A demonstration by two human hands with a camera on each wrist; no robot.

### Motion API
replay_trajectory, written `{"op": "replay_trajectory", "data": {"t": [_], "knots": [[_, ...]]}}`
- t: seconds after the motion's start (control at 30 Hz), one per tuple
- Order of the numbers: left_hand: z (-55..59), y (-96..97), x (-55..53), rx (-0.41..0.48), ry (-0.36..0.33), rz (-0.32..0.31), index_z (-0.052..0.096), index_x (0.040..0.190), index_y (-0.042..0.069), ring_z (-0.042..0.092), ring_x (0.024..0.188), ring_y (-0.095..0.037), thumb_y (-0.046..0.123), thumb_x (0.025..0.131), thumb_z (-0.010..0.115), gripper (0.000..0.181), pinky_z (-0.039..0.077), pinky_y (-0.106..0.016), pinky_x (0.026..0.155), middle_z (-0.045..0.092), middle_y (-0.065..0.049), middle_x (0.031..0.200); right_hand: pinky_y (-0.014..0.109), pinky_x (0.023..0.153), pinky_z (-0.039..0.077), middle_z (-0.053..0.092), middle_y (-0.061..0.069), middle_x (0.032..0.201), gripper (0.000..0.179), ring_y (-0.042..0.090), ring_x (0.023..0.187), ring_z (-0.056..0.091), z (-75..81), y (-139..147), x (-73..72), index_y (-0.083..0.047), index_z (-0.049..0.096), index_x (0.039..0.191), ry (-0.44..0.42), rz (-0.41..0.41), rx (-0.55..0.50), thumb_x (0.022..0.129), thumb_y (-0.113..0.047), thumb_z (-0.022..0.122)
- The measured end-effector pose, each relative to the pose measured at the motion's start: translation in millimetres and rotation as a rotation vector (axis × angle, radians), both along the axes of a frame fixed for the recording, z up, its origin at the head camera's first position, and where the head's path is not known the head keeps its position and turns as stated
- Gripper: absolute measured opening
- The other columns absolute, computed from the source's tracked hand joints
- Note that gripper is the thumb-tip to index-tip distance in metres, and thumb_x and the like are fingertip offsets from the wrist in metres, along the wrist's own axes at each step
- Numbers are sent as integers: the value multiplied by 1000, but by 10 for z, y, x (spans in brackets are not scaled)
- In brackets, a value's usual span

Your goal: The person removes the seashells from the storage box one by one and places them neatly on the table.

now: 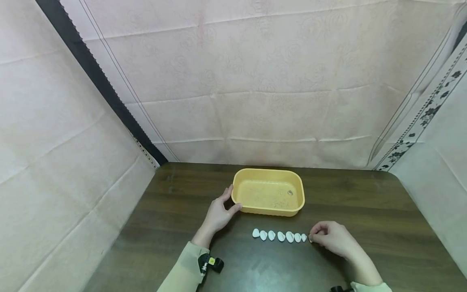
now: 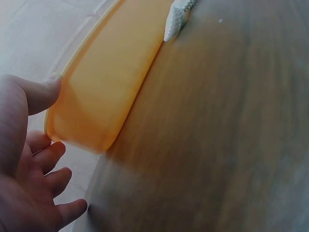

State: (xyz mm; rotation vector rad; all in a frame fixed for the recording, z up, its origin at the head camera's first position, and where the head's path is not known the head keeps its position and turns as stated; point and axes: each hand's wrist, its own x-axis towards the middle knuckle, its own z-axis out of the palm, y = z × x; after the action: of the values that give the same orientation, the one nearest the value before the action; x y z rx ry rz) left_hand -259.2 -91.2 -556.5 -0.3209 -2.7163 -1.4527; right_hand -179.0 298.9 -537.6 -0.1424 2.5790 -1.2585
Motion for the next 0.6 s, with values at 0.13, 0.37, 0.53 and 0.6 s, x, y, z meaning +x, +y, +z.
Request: {"op": "replay_trajectory", "data": {"t": [0.13, 0.37, 0.53, 0.6], "knots": [[-1, -1, 1, 0, -2, 2, 41, 165, 12, 32, 158, -24, 31, 101, 77, 76, 29, -49, 127, 40, -1, 169, 25, 57, 50, 67, 1, 76, 10, 10, 64, 59, -1, -26, 8, -9, 74, 94, 14, -19, 37, 94, -18, 80], [-5, -1, -2, 7, -2, 0, 41, 165, 12, 32, 158, -23, 31, 101, 77, 77, 29, -49, 127, 40, -1, 169, 26, 59, 49, 67, -1, 77, 9, 11, 66, 59, 2, -33, 13, -11, 74, 95, 19, -18, 67, 95, -18, 78], [-4, 1, 1, 12, 2, -3, 41, 165, 12, 32, 158, -23, 31, 100, 78, 77, 30, -49, 127, 40, -2, 169, 26, 59, 49, 66, 1, 77, 6, 13, 67, 60, 26, -24, 12, -10, 74, 97, 4, -8, 63, 97, -16, 75], [-2, 3, 2, 12, 0, -3, 41, 165, 12, 32, 158, -23, 31, 100, 78, 77, 29, -49, 127, 40, -2, 169, 27, 59, 49, 66, 1, 78, 7, 14, 67, 60, 35, -17, 9, -9, 73, 100, -4, 0, 57, 97, -16, 74]]}}
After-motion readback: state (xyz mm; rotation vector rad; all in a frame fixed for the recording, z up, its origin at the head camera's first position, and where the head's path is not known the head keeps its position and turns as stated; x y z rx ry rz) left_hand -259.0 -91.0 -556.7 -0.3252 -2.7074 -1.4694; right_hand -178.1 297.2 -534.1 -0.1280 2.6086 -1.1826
